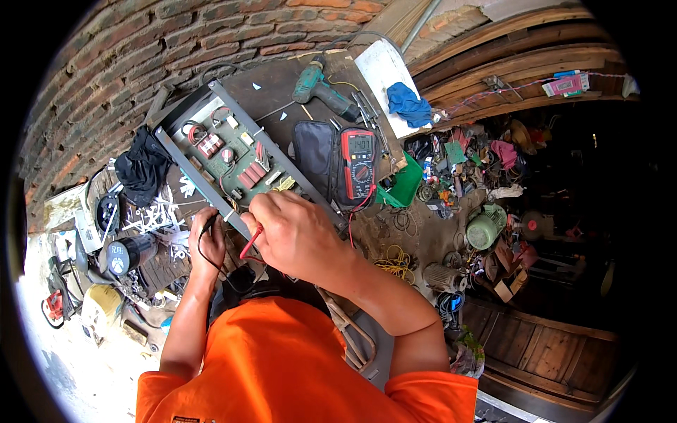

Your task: The person uses a multimeter to test the electrical connections of a disassembled electronic device on a workbench. They then move to the floor to adjust a welding machine and handle its cables.

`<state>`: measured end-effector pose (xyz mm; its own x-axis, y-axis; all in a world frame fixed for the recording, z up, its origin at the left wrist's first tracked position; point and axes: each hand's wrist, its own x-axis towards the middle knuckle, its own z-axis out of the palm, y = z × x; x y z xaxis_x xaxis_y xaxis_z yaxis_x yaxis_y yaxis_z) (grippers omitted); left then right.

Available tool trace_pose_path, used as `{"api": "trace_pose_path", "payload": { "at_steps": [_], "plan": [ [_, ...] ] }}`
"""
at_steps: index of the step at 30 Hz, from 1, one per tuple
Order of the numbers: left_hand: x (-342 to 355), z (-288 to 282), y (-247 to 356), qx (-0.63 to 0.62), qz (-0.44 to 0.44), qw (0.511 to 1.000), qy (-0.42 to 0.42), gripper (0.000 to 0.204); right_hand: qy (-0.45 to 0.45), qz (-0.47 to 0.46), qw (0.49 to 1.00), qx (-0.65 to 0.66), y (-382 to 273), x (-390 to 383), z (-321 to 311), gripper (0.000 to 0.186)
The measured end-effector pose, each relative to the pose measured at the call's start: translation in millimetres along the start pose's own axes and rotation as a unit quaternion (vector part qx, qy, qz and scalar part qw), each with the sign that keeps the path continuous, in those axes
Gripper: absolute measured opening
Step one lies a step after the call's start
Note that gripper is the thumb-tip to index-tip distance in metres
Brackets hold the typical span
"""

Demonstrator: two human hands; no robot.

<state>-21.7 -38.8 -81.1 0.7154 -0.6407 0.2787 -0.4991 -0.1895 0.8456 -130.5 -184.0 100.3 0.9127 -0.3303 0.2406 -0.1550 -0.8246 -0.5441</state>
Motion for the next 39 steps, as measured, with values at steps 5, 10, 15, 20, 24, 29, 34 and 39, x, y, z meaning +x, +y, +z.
{"api": "trace_pose_path", "payload": {
  "at_steps": [5, 10, 15, 20, 24, 29, 34, 39],
  "plan": [
    [0.0, -0.4, 0.2, 0.005, 0.004, 1.000, 0.002, 0.018, 0.005, -0.001, 1.000, 0.005, 1.5, 0.0, 0.6, 0.013],
    [0.9, -0.5, 0.2, 0.009, 0.013, 1.000, 0.003, 0.018, 0.010, 0.007, 1.000, 0.014, 3.3, -1.6, 1.8, 0.012],
    [2.0, -1.6, -0.9, 0.016, 0.021, 1.000, 0.006, 0.017, 0.018, 0.032, 0.999, -0.003, 2.2, -1.3, 1.5, 0.012],
    [4.1, -2.0, 0.0, 0.003, 0.014, 1.000, -0.001, 0.017, 0.064, 0.075, 0.993, 0.058, 5.3, -12.4, -2.4, 0.011],
    [-4.2, -7.1, -18.7, -0.029, -0.031, 0.999, 0.018, 0.017, 0.168, 0.118, 0.972, 0.118, -14.5, -40.6, -30.7, 0.006],
    [-25.0, -25.4, -22.1, -0.142, -0.035, 0.988, 0.043, 0.014, 0.289, 0.097, 0.939, 0.162, -23.5, -99.3, -41.5, 0.003],
    [-63.4, -75.6, 32.2, -0.132, 0.009, 0.989, -0.070, 0.015, 0.336, 0.008, 0.919, 0.206, -9.7, -157.0, -55.8, 0.042],
    [-60.0, -97.9, 102.3, 0.016, 0.182, 0.954, -0.238, 0.024, 0.287, 0.037, 0.931, 0.224, 22.2, -192.9, -68.8, 0.034]
  ]
}}
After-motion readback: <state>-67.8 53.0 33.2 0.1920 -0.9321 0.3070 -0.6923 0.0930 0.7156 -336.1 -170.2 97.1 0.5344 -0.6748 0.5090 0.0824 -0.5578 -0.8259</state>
